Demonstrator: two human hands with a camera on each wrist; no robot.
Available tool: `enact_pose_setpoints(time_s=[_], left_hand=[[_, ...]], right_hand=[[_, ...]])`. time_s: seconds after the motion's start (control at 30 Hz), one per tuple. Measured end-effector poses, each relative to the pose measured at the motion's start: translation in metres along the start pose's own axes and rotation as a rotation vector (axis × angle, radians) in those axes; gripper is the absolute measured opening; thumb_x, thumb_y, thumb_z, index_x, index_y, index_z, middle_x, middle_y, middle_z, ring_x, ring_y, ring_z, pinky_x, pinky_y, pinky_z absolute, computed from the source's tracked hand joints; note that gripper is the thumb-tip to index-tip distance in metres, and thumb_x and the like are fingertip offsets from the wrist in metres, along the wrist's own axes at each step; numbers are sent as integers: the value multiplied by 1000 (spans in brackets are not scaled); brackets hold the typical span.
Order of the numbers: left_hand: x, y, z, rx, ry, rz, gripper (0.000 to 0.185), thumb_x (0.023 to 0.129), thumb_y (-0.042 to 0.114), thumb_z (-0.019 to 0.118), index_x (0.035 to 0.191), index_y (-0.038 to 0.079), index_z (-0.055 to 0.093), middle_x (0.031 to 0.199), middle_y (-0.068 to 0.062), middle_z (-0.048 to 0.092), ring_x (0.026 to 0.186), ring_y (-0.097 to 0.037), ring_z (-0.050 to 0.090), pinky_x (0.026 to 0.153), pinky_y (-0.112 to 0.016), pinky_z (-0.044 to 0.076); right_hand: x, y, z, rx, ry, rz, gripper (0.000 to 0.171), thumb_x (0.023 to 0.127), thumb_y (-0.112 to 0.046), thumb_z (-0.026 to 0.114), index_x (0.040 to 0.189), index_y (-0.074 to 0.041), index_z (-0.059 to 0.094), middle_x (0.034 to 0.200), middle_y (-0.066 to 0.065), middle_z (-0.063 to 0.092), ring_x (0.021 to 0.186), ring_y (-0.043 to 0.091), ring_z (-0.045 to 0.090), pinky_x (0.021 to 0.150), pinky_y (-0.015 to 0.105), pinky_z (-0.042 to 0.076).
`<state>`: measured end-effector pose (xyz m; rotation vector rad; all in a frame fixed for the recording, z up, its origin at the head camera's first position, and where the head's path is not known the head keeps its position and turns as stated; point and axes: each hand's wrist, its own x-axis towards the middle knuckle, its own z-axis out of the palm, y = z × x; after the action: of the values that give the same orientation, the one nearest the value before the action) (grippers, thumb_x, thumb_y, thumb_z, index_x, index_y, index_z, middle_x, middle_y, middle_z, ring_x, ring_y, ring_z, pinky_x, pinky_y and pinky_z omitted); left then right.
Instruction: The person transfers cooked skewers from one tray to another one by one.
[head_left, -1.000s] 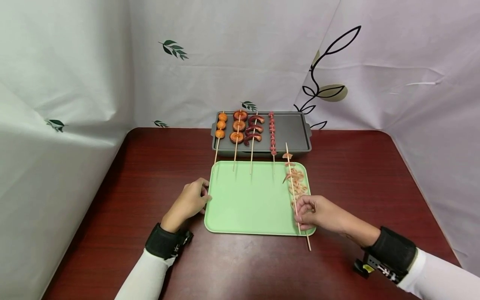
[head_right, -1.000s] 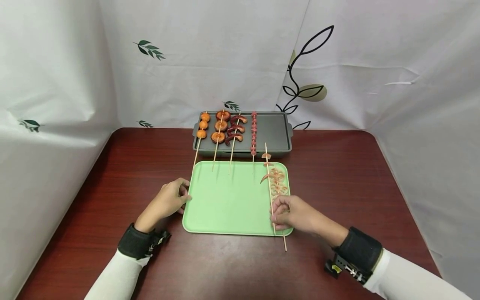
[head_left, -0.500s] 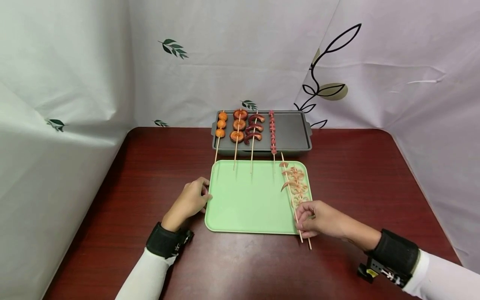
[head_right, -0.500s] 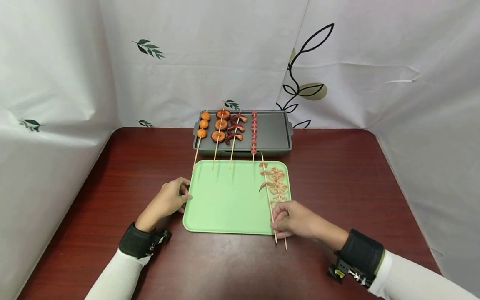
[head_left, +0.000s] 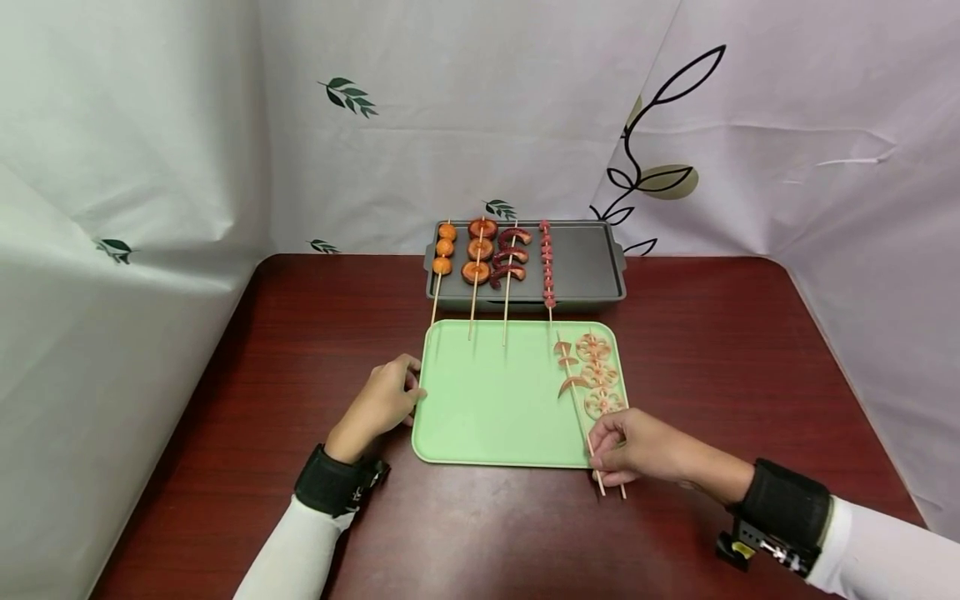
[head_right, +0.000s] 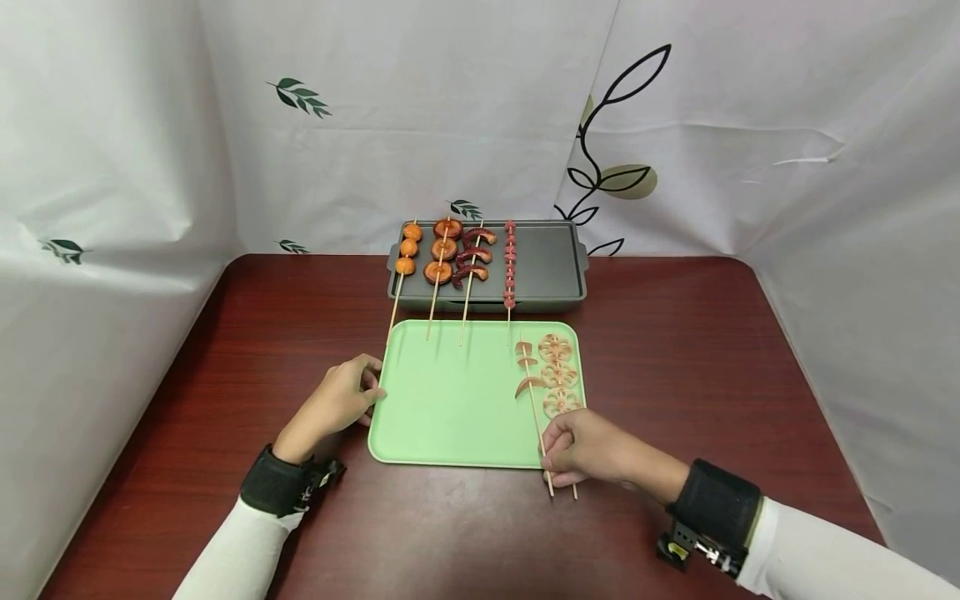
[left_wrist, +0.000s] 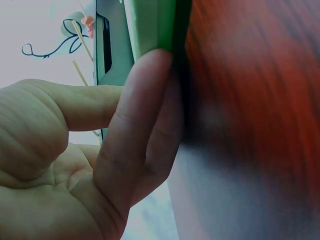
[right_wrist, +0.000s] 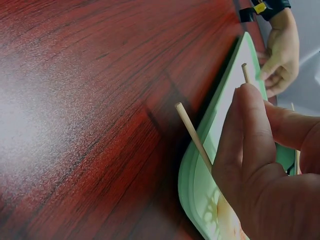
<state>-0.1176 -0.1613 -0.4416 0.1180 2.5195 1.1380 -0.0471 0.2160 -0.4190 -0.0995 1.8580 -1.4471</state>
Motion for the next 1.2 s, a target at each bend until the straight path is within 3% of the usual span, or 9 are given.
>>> enact_pose_setpoints(time_s=[0.37,0.6,1.2], left_hand=[[1,1,0,-9,-6,-10,41,101,0,62,139,-5,50,98,-18,60,61,-21,64,54,-32,62],[1,0,1,-9,-4,-12,41,101,0,62,140,-5,50,97,-17,59,62,-22,64,53,-31,62],[1,-1,1,1,7,0,40,100,-1,63,139,-6,51,97,-17,60,59,-20,63,52,-32,61]], right_hand=[[3,2,2,-4,17,13,13,92,5,69,100,11,61,81,8,65,72,14,70,69,30,67],[6,3,3,-71,38,6,11,93,-2,72,92,6,64,73,8,70,65,14,72,60,29,65],[11,2,10,-241,112,-28,11,93,-4,73,85,0,66,68,9,72,60,19,74,56,35,66]])
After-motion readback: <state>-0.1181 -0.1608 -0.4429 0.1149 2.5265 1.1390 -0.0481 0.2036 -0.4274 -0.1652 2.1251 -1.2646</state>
